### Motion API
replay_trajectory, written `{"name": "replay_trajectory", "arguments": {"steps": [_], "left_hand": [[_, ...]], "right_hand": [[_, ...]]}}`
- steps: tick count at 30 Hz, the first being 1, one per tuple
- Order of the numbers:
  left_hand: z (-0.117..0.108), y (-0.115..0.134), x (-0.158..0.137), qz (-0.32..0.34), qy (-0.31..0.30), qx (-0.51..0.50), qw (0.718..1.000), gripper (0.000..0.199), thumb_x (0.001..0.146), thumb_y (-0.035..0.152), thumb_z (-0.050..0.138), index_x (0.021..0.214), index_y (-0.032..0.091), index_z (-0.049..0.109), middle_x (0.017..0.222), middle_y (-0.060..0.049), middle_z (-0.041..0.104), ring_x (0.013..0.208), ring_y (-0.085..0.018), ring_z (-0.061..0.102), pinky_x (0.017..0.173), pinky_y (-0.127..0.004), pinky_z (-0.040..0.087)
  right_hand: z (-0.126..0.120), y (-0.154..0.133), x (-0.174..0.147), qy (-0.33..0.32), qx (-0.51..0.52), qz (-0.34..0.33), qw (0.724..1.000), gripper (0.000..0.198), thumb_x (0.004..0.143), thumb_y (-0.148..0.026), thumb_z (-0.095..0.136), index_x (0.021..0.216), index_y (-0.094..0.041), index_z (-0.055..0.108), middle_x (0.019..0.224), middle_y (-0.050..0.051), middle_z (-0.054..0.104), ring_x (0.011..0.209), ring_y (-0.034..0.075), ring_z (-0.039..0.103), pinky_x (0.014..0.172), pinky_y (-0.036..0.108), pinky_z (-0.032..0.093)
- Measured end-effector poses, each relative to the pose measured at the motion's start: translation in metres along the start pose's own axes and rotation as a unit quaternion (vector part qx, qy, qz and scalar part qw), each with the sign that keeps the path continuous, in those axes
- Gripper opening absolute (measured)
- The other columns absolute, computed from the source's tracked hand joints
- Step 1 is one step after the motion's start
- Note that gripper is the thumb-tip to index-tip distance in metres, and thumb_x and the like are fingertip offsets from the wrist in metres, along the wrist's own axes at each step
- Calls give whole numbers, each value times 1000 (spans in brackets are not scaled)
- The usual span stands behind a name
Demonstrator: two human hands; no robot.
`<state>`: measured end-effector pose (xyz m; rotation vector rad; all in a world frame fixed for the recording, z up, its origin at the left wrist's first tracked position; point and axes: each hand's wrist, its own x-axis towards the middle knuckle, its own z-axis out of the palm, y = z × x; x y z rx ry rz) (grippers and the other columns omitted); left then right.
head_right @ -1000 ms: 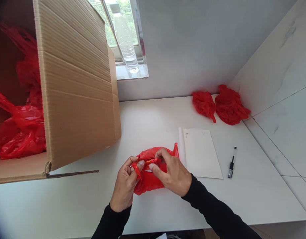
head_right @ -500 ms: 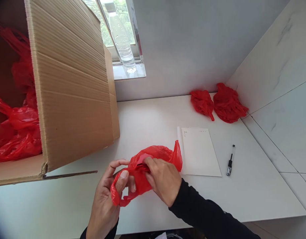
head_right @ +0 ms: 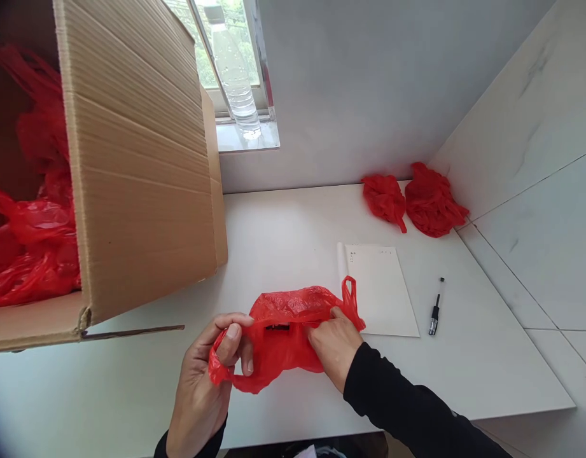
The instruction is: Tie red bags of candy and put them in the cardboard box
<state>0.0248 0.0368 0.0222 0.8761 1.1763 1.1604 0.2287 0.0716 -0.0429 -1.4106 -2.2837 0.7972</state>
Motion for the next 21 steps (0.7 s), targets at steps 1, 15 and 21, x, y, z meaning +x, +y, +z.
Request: {"name": "replay_trajectory", "arguments": {"steps": [1, 15, 21], "left_hand": [[1, 0, 0, 0, -3, 1, 1000, 20, 99, 41, 53, 101, 24, 63, 55, 6, 56, 53, -10, 48, 60, -23, 41], [12, -6, 10, 4, -37, 27, 999, 17, 96, 37, 57, 103, 22, 63, 57, 5, 60, 57, -11, 54, 62, -24, 42], [11, -4, 9, -1, -35, 30, 999, 17, 97, 37, 57, 104, 23, 62, 58, 4, 60, 57, -11, 54, 61, -24, 44]], "right_hand": [[1, 2, 1, -5, -26, 0, 1000, 23, 80, -13, 57, 61, -24, 47, 44, -3, 31, 41, 16, 35, 68, 44, 41], [3, 20, 34, -68, -248, 29, 966, 25, 87, -7, 54, 65, -19, 55, 52, -8, 45, 50, 13, 41, 75, 34, 43], [-11, 16, 35, -54, -242, 18, 969, 21, 89, -9, 50, 71, -19, 56, 58, -2, 57, 53, 15, 49, 83, 40, 44]]}}
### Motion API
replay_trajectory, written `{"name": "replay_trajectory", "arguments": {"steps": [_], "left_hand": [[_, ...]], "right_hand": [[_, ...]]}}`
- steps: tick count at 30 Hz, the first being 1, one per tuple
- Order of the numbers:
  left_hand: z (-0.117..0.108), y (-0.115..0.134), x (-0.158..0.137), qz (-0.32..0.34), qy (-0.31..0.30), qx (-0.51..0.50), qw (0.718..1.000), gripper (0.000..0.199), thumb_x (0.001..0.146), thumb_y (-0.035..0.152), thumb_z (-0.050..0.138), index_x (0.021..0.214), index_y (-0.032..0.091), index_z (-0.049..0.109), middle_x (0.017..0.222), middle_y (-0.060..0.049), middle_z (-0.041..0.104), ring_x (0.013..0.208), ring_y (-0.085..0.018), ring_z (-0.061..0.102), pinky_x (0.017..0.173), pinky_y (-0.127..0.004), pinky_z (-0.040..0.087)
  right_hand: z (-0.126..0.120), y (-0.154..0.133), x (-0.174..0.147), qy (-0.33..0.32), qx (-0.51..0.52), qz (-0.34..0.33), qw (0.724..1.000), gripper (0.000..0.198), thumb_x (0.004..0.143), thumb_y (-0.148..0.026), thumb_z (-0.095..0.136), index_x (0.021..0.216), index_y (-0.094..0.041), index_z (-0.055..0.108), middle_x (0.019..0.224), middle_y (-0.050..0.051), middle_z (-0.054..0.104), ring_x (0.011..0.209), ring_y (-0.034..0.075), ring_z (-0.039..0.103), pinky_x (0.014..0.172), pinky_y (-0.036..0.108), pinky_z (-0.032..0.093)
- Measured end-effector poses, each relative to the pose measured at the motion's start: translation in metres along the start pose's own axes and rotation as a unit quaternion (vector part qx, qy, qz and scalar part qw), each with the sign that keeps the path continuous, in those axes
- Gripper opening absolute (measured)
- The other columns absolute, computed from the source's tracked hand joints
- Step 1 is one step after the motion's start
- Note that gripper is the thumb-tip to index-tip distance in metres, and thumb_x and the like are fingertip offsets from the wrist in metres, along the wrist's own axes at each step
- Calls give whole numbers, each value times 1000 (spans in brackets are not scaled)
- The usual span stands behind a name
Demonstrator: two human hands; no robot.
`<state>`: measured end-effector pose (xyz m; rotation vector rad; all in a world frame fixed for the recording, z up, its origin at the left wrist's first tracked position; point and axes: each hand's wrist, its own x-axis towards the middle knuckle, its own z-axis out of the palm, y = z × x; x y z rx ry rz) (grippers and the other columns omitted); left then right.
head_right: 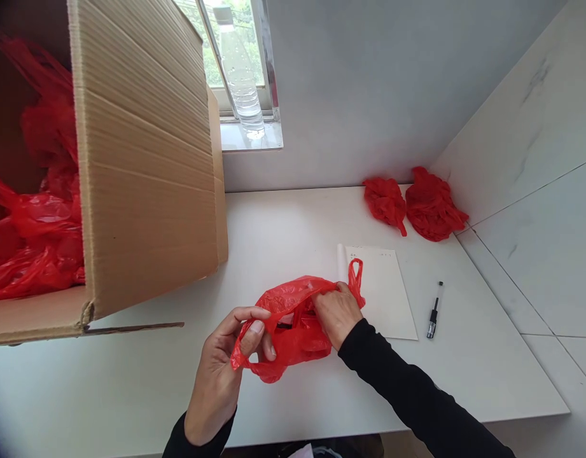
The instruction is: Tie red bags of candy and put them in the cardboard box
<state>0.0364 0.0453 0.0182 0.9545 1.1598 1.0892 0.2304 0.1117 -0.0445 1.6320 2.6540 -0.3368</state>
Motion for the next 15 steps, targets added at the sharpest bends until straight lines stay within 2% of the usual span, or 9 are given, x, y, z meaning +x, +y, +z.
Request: {"name": "replay_trajectory", "arguments": {"steps": [2, 5, 10, 13, 15], "left_hand": [[0, 0, 0, -1, 5, -5, 1000, 18, 97, 38, 56, 104, 22, 62, 58, 4, 60, 57, -12, 54, 60, -25, 45], [1, 1, 0, 1, 4, -9, 1000, 18, 97, 38, 55, 103, 22, 62, 60, 3, 60, 58, -12, 54, 59, -24, 45], [-1, 10, -6, 34, -3, 28, 999, 14, 98, 36, 54, 105, 27, 63, 71, 1, 65, 66, -12, 58, 66, -23, 49], [-6, 15, -16, 51, -2, 49, 997, 13, 98, 33, 55, 107, 31, 64, 73, 2, 66, 66, -11, 59, 69, -22, 50], [-10, 15, -23, 53, 10, 56, 997, 14, 97, 32, 56, 107, 32, 65, 71, 1, 66, 64, -12, 59, 68, -23, 51]], "right_hand": [[-8, 1, -1, 18, 1, 12, 1000, 24, 96, -19, 42, 78, -18, 57, 63, 3, 62, 56, 18, 53, 86, 44, 44], [-21, 2, -4, 32, 9, 21, 999, 34, 103, -33, 31, 84, -18, 56, 62, 4, 61, 58, 21, 56, 88, 45, 45], [-39, 3, -25, 24, 12, -1, 1000, 27, 102, -27, 34, 103, -14, 57, 62, 1, 62, 59, 21, 61, 102, 50, 42], [-47, 2, -53, 24, 0, -24, 999, 30, 100, -26, 38, 122, -14, 56, 68, 4, 68, 70, 26, 68, 99, 53, 47], [-52, -1, -73, 22, 4, -64, 998, 35, 98, -28, 45, 131, -18, 53, 77, 6, 72, 80, 29, 71, 93, 53, 52]]}}
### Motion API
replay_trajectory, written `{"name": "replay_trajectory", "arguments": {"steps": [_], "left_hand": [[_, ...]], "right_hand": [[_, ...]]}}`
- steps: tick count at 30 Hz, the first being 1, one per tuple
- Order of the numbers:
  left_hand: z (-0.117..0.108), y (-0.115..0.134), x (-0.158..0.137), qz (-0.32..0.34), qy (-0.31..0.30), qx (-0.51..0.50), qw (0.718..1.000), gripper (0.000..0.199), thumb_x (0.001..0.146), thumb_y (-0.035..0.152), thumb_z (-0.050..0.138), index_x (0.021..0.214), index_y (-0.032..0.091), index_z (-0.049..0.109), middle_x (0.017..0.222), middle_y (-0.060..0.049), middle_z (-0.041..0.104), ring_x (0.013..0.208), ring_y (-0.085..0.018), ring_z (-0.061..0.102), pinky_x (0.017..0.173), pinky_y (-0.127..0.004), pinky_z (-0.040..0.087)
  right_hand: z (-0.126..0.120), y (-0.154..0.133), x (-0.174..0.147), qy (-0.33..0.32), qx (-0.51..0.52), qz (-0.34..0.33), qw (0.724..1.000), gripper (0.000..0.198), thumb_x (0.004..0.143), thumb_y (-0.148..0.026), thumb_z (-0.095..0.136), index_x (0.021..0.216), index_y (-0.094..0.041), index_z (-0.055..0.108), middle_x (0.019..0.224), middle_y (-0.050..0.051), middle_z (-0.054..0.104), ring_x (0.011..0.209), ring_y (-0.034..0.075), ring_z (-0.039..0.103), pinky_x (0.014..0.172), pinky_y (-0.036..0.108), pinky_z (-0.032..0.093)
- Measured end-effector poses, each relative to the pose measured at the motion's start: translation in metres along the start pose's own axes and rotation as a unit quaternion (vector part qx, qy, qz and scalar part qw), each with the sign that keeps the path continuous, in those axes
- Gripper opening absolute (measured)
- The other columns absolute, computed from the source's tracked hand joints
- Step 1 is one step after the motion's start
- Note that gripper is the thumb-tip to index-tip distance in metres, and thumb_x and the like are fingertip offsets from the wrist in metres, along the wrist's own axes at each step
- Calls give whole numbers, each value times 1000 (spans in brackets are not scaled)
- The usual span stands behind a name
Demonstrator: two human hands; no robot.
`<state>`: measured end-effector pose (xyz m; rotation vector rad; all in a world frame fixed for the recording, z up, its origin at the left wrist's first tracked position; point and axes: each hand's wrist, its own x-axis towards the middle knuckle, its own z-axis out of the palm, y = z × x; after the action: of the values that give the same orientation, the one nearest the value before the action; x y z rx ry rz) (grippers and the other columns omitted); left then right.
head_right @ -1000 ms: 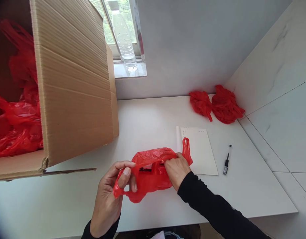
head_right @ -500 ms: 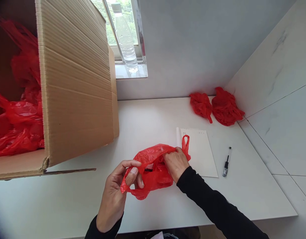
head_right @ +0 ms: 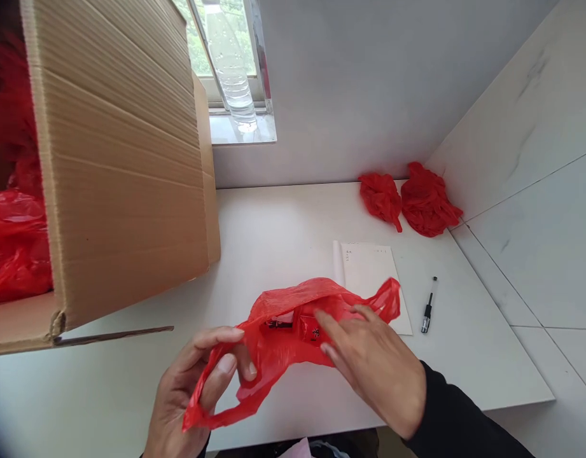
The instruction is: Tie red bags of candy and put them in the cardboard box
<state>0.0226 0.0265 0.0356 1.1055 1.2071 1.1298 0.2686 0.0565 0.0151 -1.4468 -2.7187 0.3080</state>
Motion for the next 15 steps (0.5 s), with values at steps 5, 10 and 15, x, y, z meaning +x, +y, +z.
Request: {"name": "replay_trajectory", "arguments": {"steps": [5, 10, 15], "left_hand": [[-12, -6, -15, -1, 11, -14, 1000, 17, 95, 32, 57, 108, 35, 68, 70, -1, 66, 66, -15, 61, 65, -24, 52], [-2, 5, -20, -7, 56, -52, 997, 30, 89, 48, 60, 113, 32, 69, 82, -6, 66, 78, -22, 60, 75, -30, 53], [6, 8, -19, 55, 84, 90, 991, 30, 85, 32, 70, 115, 32, 68, 85, -3, 64, 85, -20, 60, 81, -29, 50]], "right_hand": [[-26, -4, -29, 37, 69, -81, 994, 36, 97, -32, 51, 133, -31, 54, 108, 4, 74, 102, 28, 69, 86, 43, 57], [-35, 28, -25, 242, 64, 130, 959, 55, 95, -45, 55, 146, -28, 42, 141, 9, 53, 129, 30, 49, 104, 49, 46], [-25, 42, -22, 141, 149, 218, 954, 39, 96, -53, 50, 129, -35, 58, 108, 4, 67, 90, 21, 63, 62, 31, 56]]}}
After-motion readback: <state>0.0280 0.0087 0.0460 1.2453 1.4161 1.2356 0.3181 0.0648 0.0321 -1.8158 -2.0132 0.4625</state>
